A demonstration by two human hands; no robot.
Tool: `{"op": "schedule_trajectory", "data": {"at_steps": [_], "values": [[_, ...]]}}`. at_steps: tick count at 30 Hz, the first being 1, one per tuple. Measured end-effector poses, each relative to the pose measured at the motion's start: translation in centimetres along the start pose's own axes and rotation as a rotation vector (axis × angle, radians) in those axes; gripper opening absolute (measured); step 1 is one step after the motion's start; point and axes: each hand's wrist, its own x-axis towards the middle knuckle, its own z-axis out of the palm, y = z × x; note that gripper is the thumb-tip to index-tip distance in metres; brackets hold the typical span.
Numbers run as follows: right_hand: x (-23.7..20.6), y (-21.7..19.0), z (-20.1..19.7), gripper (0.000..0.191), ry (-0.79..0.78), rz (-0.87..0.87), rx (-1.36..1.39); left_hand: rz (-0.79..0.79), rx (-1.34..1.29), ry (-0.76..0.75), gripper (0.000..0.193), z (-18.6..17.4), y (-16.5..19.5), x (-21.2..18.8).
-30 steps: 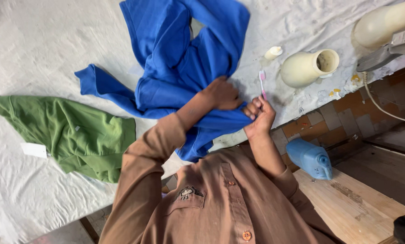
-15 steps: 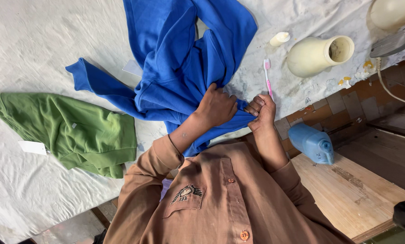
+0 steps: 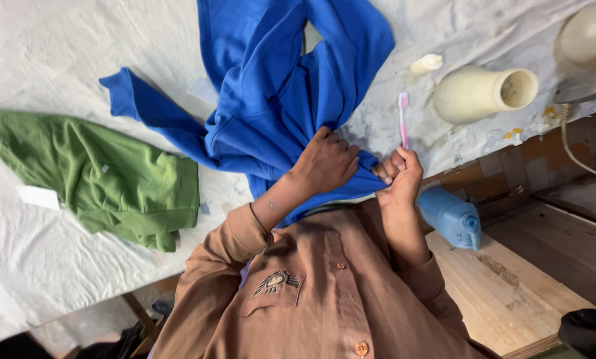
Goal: The person treats a stain on a blue sweatshirt, squeezing liquid from a small white bottle onto the spot and scrubbing it with a toothbrush, then folds the blue sweatshirt aside. They then spread out a brown hoodie, apply liquid to a spot and scrub it, fold it, and begin treating a green t-shirt.
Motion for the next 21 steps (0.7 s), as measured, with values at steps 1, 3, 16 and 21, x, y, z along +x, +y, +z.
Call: {"op": "schedule_trajectory", "data": {"at_steps": [1,3,16,21], "values": [[-0.2,0.2,-0.1,0.045,0.005,0.033,-0.018,0.008,-0.011,0.006,0.023,-0.2,0.0,-0.1],[-1.2,0.6,0.1,0.047,0.014,0.076,-0.05,0.039,-0.021,0.009,0.022,-0.6,0.1,-0.3],[-10.6,-0.9,3.5,0.069,-0.65,-0.433,-1.403,-0.051,-0.536,0.224,0.006,-9.3,-3.7,-7.3],[-7.2,-0.4,2.6,0.058,-0.489,-1.108,-2.073,-0.66,-0.456,0.574,0.011,-10.4,-2.6,-8.8]]}}
